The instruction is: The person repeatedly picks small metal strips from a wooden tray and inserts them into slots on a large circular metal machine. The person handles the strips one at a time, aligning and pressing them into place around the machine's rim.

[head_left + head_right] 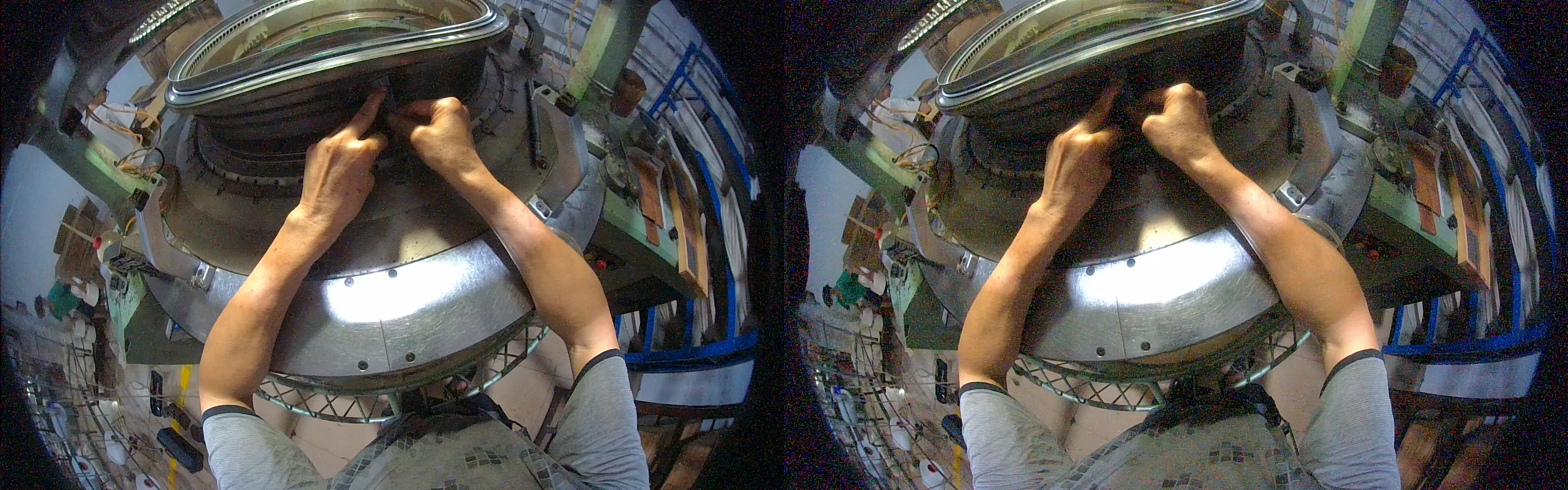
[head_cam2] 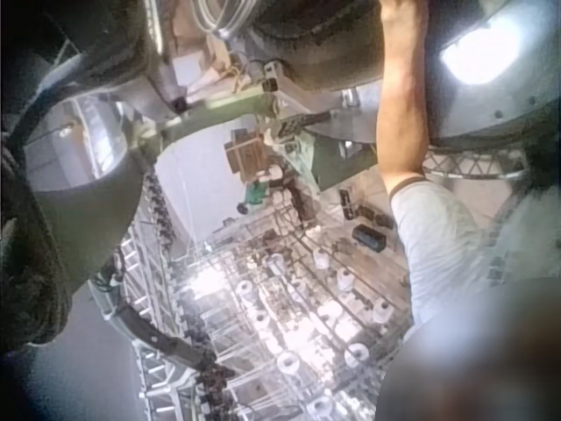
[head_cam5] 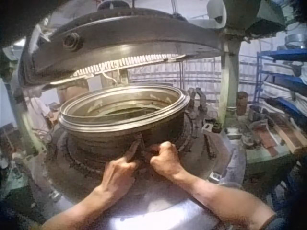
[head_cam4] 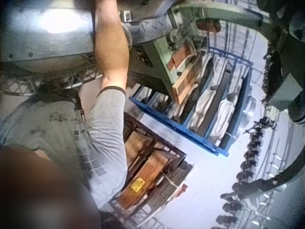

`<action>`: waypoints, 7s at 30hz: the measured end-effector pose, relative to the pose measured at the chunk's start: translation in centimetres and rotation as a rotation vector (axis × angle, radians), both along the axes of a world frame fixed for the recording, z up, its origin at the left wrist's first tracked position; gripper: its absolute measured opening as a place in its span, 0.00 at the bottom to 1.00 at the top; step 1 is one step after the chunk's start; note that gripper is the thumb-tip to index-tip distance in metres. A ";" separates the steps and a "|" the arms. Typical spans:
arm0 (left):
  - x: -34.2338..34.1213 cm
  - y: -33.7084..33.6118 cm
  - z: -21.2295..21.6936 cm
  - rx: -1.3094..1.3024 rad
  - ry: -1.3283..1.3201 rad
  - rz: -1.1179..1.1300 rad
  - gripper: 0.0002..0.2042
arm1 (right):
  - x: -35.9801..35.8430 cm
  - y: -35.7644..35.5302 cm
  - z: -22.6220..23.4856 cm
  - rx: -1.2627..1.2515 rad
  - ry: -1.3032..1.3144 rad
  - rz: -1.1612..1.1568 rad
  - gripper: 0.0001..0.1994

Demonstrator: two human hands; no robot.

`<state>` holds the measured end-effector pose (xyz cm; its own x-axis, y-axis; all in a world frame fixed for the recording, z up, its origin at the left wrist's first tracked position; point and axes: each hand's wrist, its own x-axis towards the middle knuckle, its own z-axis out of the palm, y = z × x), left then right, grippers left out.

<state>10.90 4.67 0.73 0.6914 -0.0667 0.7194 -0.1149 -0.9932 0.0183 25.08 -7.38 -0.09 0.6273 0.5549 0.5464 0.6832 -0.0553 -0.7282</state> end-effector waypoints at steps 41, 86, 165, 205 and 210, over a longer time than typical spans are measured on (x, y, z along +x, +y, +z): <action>-1.2 1.8 4.1 0.381 0.263 0.203 0.25 | -1.5 0.8 -0.2 -0.011 -0.050 -0.123 0.09; -0.2 4.4 6.6 0.167 0.406 0.096 0.07 | -1.7 3.1 -3.5 0.108 -0.041 -0.270 0.11; 2.6 -1.5 0.4 -1.719 0.025 -0.363 0.12 | 0.8 -3.1 1.2 -0.156 0.513 0.595 0.05; 1.9 -4.1 -1.1 -0.045 -0.133 0.160 0.18 | 1.9 -2.6 -1.0 -0.015 0.054 0.069 0.09; 1.8 -4.1 -0.9 -0.046 -0.088 0.179 0.15 | 2.0 -2.5 -1.0 0.006 0.046 0.069 0.10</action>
